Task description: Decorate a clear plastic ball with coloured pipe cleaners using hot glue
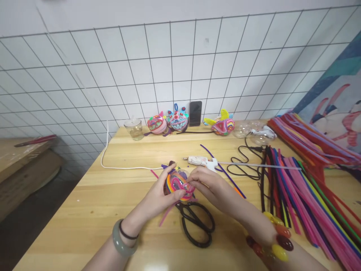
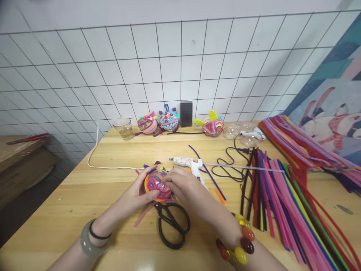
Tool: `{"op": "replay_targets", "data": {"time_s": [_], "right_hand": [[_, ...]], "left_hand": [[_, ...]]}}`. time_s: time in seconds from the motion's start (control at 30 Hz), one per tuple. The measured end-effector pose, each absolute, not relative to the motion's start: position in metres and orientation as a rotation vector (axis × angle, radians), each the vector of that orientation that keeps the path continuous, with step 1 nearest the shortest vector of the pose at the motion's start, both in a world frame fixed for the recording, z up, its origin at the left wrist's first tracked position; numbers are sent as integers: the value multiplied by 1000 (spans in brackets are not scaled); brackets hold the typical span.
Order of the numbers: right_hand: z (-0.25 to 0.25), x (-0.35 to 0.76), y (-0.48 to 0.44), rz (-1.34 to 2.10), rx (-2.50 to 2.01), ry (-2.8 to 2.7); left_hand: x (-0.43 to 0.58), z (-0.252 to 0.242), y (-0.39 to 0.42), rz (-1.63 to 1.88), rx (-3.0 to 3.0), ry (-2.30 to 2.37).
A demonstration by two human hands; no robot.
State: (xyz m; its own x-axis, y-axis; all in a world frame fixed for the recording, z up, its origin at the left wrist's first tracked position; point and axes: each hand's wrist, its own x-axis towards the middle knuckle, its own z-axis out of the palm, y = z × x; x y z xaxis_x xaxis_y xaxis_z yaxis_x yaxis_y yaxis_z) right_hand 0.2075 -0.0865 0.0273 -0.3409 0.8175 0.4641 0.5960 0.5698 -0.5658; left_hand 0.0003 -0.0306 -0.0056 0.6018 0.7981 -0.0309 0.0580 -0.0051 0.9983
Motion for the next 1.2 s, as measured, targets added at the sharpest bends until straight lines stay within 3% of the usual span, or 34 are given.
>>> {"op": "replay_targets", "data": {"time_s": [1.2], "right_hand": [[25,209,-87,331,-1086,-2155]], "left_hand": [[9,5,-31,706,1390,786]]}}
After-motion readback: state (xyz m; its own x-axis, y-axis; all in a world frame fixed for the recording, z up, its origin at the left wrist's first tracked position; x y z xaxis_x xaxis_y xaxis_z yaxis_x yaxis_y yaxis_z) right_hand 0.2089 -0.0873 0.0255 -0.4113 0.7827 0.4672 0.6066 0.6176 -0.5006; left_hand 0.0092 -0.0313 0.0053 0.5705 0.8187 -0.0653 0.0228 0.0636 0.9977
